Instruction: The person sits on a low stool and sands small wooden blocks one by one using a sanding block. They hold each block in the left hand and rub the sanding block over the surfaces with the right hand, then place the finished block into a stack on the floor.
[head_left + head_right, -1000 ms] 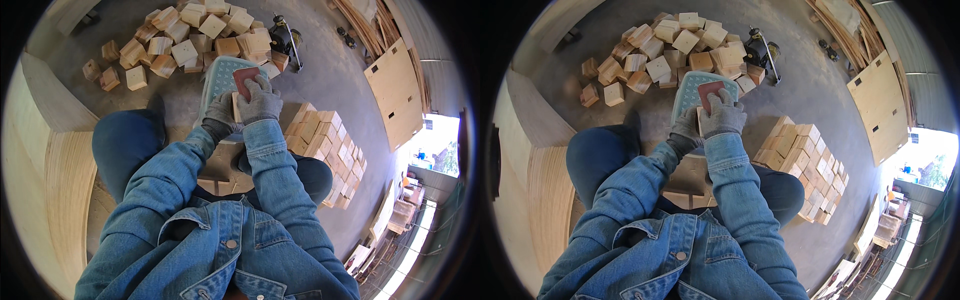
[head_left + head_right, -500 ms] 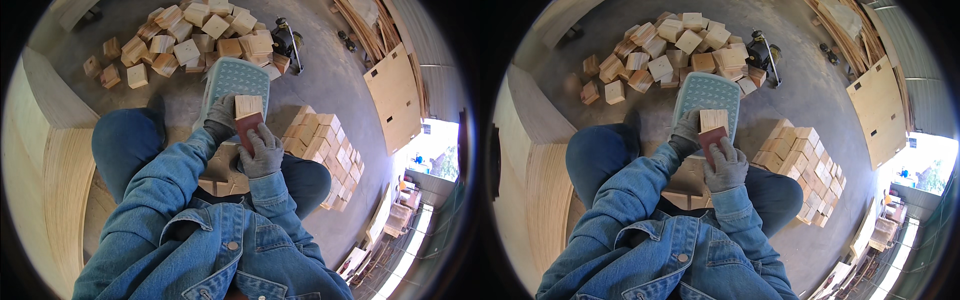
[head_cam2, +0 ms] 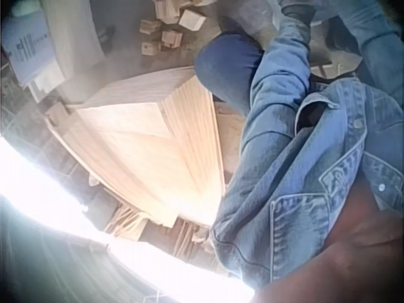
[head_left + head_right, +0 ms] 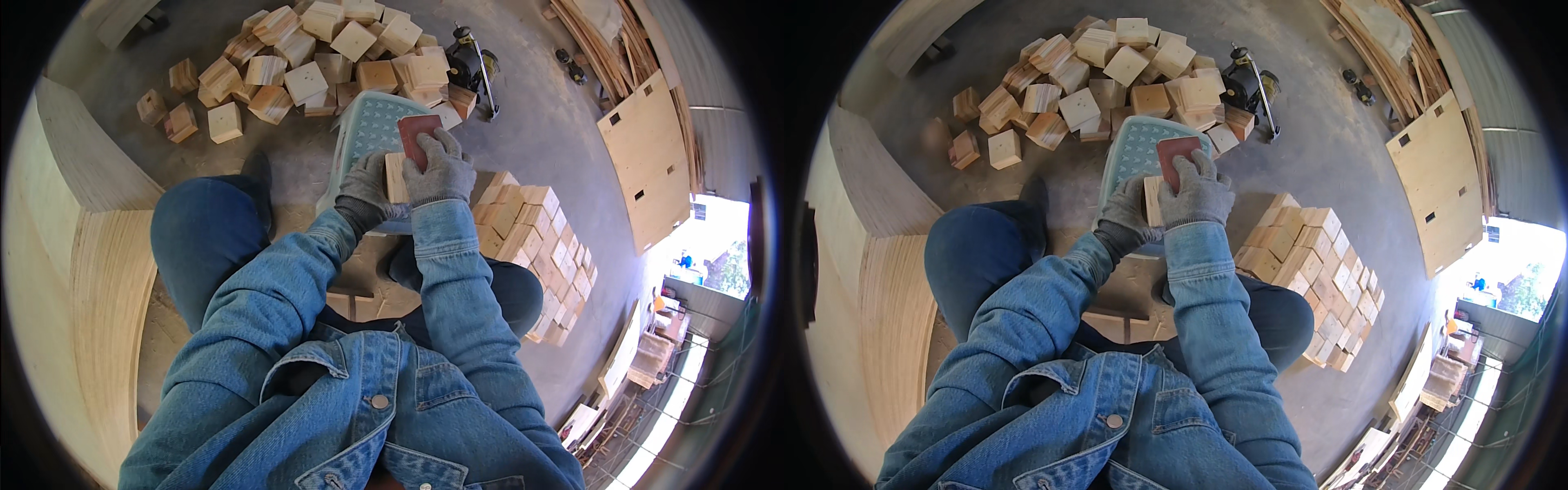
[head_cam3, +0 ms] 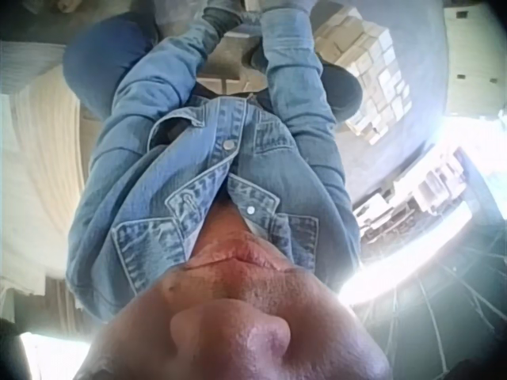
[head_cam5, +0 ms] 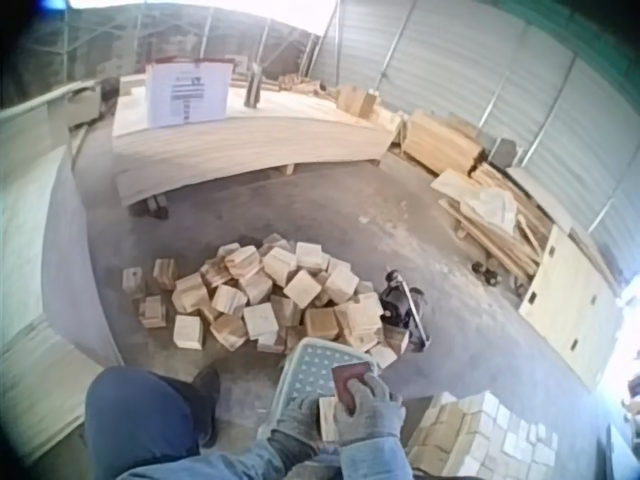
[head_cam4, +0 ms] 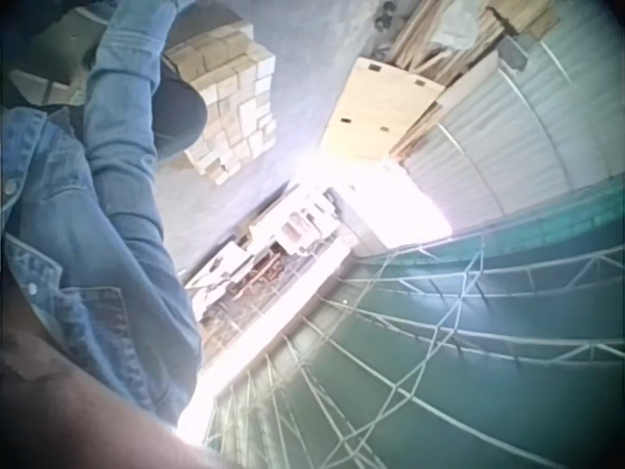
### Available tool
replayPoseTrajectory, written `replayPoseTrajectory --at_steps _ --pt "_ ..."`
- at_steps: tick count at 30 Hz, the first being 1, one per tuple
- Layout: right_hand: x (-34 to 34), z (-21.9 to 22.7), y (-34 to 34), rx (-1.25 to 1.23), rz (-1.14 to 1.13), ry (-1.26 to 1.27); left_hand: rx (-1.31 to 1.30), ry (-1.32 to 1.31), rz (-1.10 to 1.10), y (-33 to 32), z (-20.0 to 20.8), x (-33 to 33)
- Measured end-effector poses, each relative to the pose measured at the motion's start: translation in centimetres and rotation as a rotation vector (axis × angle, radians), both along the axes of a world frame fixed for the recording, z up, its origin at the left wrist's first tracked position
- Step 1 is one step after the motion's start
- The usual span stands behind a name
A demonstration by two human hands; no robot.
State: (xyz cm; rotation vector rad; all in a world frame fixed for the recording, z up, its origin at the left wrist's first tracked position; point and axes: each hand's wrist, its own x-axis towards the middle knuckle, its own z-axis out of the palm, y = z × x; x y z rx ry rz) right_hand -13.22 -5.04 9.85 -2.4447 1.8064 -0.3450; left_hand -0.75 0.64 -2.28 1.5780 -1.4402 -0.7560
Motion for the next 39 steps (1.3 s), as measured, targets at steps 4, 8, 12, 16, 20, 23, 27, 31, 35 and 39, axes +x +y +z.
replayPoseTrajectory --at_steps 4,8,12,16,20,23,27,31,35,39 --pt "-0.3 1.1 2.9 0.022 -0.009 0.015 -0.024 -0.037 0.015 -0.1 -0.8 0.1" --pt "-2.9 0.5 7.8 -0.049 0.089 0.016 -0.086 -0.053 -0.014 -0.3 -2.0 0.2" --pt "-4.9 0.6 11.5 -0.050 0.145 -0.040 -0.009 -0.076 -0.032 -0.3 -1.7 0.1" --pt "-5.0 0.8 11.9 -0.064 0.152 -0.079 0.035 -0.072 -0.022 -0.1 -1.0 0.2" --pt "-4.8 0.5 10.1 -0.127 0.152 -0.119 0.020 -0.041 -0.008 0.1 -0.7 0.0" --pt "-4.0 0.6 7.3 -0.115 0.128 -0.106 0.004 -0.033 0.023 0.0 -1.0 -0.3" --pt "-2.0 0.6 2.7 -0.053 0.034 -0.051 -0.005 -0.073 0.054 0.1 -1.5 -0.4" --pt "-1.9 0.3 0.1 -0.016 -0.025 -0.021 -0.020 -0.063 0.046 -0.4 -1.1 -0.8" --pt "-3.0 -0.4 1.2 -0.027 0.000 -0.054 -0.004 -0.065 0.023 -0.3 -1.3 -0.4" --pt "-4.2 0.3 5.7 -0.032 0.050 -0.056 -0.035 -0.129 -0.003 -0.4 -2.3 -0.1"
